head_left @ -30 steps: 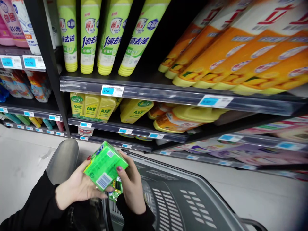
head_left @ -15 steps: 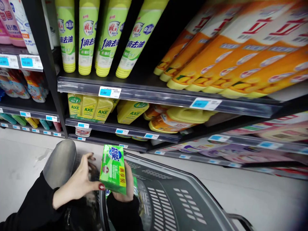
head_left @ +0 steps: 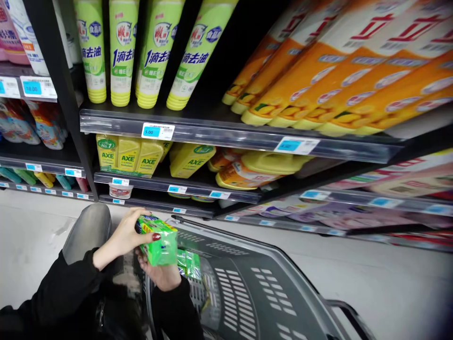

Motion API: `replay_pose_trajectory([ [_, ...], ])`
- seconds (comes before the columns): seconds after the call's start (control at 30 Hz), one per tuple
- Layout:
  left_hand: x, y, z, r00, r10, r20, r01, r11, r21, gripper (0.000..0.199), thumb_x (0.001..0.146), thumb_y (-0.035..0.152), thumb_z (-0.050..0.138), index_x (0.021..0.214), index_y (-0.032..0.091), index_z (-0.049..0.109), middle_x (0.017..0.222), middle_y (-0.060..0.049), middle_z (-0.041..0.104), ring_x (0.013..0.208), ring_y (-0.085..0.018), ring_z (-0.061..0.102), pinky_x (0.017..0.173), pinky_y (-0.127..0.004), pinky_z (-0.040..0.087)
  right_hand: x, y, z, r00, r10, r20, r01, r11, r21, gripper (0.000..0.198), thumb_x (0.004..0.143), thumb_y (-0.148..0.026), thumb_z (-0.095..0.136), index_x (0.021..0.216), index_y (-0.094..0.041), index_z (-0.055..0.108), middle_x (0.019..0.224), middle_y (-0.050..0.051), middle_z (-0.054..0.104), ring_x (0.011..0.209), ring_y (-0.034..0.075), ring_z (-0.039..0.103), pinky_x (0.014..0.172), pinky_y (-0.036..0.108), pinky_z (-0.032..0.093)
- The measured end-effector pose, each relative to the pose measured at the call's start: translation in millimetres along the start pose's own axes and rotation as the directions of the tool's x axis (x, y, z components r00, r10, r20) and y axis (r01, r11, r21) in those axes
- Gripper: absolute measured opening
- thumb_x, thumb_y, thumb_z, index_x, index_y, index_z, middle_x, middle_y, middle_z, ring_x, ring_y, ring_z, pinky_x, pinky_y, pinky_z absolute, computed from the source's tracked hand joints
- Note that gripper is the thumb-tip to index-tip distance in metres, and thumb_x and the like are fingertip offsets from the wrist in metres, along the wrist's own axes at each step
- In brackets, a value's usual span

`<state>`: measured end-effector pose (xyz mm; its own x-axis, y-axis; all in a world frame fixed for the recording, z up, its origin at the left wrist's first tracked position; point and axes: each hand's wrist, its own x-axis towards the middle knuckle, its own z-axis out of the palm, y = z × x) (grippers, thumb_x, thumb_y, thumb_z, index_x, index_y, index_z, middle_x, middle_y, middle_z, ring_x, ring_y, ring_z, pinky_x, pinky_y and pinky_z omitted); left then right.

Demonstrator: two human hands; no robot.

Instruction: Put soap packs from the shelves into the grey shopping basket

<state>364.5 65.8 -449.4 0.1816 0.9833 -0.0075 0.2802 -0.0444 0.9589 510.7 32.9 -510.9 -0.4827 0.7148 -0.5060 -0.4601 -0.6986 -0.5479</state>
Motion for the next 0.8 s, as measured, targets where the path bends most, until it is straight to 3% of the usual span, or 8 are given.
replay_pose_trajectory([
  [0.1, -10.8, 3.8, -0.2, 0.996, 0.083, -0.018, -0.081, 0.993, 0.083, 0.063, 0.065, 0.031, 0.071, 0.122, 0.013, 0.051, 0.133, -0.017, 0.046, 0.13, -0.032, 0.044, 0.112, -0.049, 0.033, -10.7, -14.5, -2.9, 0.992, -0.104, -0.065, 0.097, 0.99, -0.105, 0.065, 0.065, -0.079, 0.065, 0.1, -0.024, 0.068, 0.091, 0.009, 0.072, 0.085, 0.028, 0.067, 0.067, 0.038, 0.056],
  [0.2, -31.2, 6.9, 5.3, 0.965, 0.262, 0.008, -0.251, 0.916, 0.314, 0.085, 0.059, 0.028, 0.072, 0.135, 0.014, 0.038, 0.139, -0.017, 0.038, 0.132, -0.03, 0.041, 0.112, -0.047, 0.038, -33.6, -30.9, -10.3, 0.984, -0.166, -0.058, 0.144, 0.949, -0.28, 0.075, 0.068, -0.081, 0.061, 0.114, -0.022, 0.061, 0.11, 0.011, 0.068, 0.1, 0.03, 0.064, 0.071, 0.039, 0.055],
  [0.37, -54.3, -5.2, 34.4, 0.817, 0.566, 0.11, -0.517, 0.635, 0.574, 0.093, 0.066, 0.033, 0.069, 0.143, 0.008, 0.025, 0.133, -0.023, 0.039, 0.124, -0.035, 0.045, 0.093, -0.049, 0.054, -65.6, -44.0, -26.0, 0.976, -0.211, 0.061, 0.189, 0.668, -0.72, 0.079, 0.053, -0.054, 0.086, 0.116, -0.015, 0.058, 0.111, 0.01, 0.067, 0.104, 0.031, 0.062, 0.096, 0.044, 0.047],
  [0.53, -52.3, -17.1, 79.7, 0.663, 0.717, 0.217, -0.701, 0.491, 0.517, 0.09, 0.072, 0.03, 0.065, 0.147, 0.011, 0.019, 0.124, -0.019, 0.041, 0.128, -0.036, 0.041, 0.1, -0.056, 0.048, -81.7, -31.3, -49.9, 0.938, -0.318, -0.135, 0.039, 0.485, -0.874, 0.112, 0.04, -0.041, 0.09, 0.137, -0.01, 0.045, 0.121, 0.017, 0.065, 0.114, 0.038, 0.058, 0.101, 0.048, 0.042],
  [0.6, -48.1, -13.7, 93.2, 0.634, 0.729, 0.259, -0.74, 0.475, 0.476, 0.092, 0.074, 0.033, 0.065, 0.148, 0.012, 0.015, 0.127, -0.02, 0.038, 0.134, -0.036, 0.035, 0.102, -0.055, 0.047, -88.0, -23.7, -69.2, 0.902, -0.368, -0.226, 0.003, 0.529, -0.849, 0.11, 0.041, -0.036, 0.088, 0.139, -0.011, 0.045, 0.123, 0.016, 0.064, 0.116, 0.037, 0.057, 0.104, 0.046, 0.041],
  [0.67, -43.4, -8.8, 99.2, 0.636, 0.682, 0.36, -0.76, 0.472, 0.447, 0.095, 0.077, 0.043, 0.065, 0.149, 0.012, 0.012, 0.137, -0.023, 0.032, 0.138, -0.036, 0.029, 0.103, -0.058, 0.045, -95.5, -20.3, -97.5, 0.862, -0.375, -0.341, -0.027, 0.637, -0.771, 0.105, 0.041, -0.033, 0.085, 0.137, -0.009, 0.048, 0.128, 0.017, 0.062, 0.121, 0.036, 0.055, 0.107, 0.045, 0.039],
  [0.73, -38.6, -9.5, 95.4, 0.662, 0.582, 0.472, -0.749, 0.484, 0.453, 0.094, 0.079, 0.052, 0.063, 0.149, 0.012, 0.015, 0.146, -0.025, 0.027, 0.142, -0.038, 0.023, 0.106, -0.066, 0.038, -104.4, -23.5, -132.8, 0.822, -0.347, -0.452, -0.071, 0.725, -0.685, 0.1, 0.045, -0.035, 0.082, 0.136, -0.007, 0.05, 0.134, 0.018, 0.058, 0.125, 0.037, 0.052, 0.107, 0.044, 0.04],
  [0.8, -33.9, -21.3, 80.6, 0.723, 0.468, 0.508, -0.691, 0.511, 0.511, 0.083, 0.084, 0.049, 0.059, 0.147, 0.013, 0.022, 0.147, -0.023, 0.032, 0.143, -0.038, 0.022, 0.109, -0.07, 0.03, -113.7, -32.3, -169.4, 0.78, -0.33, -0.532, -0.097, 0.776, -0.623, 0.089, 0.054, -0.041, 0.076, 0.134, -0.011, 0.053, 0.134, 0.016, 0.058, 0.124, 0.035, 0.054, 0.103, 0.045, 0.044],
])
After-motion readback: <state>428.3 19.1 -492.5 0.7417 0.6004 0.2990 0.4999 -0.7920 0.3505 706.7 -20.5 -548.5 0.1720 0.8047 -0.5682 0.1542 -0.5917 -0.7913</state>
